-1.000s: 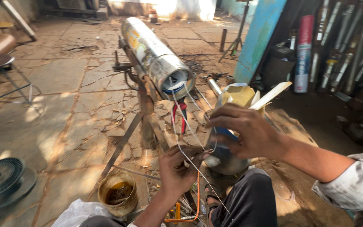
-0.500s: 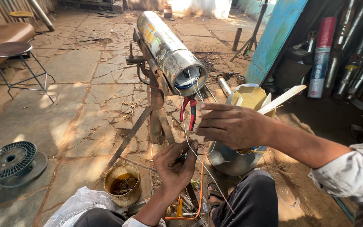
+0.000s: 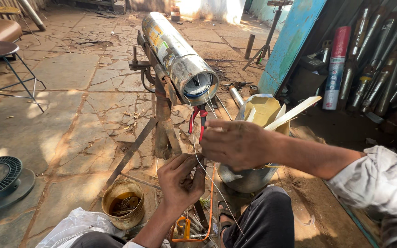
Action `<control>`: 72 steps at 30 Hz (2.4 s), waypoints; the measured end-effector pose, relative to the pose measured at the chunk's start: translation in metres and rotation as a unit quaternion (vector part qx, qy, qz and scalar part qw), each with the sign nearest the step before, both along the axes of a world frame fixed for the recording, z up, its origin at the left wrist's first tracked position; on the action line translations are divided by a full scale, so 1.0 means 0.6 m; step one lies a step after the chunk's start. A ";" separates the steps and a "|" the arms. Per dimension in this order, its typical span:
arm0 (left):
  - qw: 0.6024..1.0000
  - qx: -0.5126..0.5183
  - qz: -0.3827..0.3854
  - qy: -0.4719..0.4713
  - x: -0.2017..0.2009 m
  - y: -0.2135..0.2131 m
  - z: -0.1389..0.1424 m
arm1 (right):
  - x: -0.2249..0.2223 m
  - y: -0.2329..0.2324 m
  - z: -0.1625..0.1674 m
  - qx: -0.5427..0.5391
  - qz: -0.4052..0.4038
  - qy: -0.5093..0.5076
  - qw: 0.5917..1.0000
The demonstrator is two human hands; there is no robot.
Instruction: The person sits on the ground and works on a white electrical wire connected to a metal cylinder. They use pliers to strip the wire ends and then twist the exposed strands together by hand.
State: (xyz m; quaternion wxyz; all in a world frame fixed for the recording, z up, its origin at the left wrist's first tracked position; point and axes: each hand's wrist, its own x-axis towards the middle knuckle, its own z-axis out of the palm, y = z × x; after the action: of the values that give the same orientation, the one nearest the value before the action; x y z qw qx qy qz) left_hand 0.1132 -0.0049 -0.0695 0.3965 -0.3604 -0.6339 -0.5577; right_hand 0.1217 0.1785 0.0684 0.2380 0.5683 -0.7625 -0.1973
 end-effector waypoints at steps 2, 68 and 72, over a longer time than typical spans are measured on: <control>1.000 0.000 -0.007 -0.005 -0.004 -0.004 0.001 | 0.005 -0.014 0.000 -0.122 -0.165 -0.192 0.960; 0.987 -0.070 -0.072 -0.129 -0.038 -0.023 0.000 | 0.009 0.002 -0.043 -0.147 -0.132 -0.111 0.974; 0.966 -0.022 -0.172 -0.193 -0.038 -0.031 -0.001 | -0.003 0.036 -0.053 -0.054 0.028 0.146 0.987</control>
State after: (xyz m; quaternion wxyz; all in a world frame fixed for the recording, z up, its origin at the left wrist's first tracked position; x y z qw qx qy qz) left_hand 0.0905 -0.0232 -0.0700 0.1566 -0.3579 -0.6393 -0.6624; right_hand 0.1199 0.2003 0.0367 0.3825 0.5409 -0.7129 -0.2300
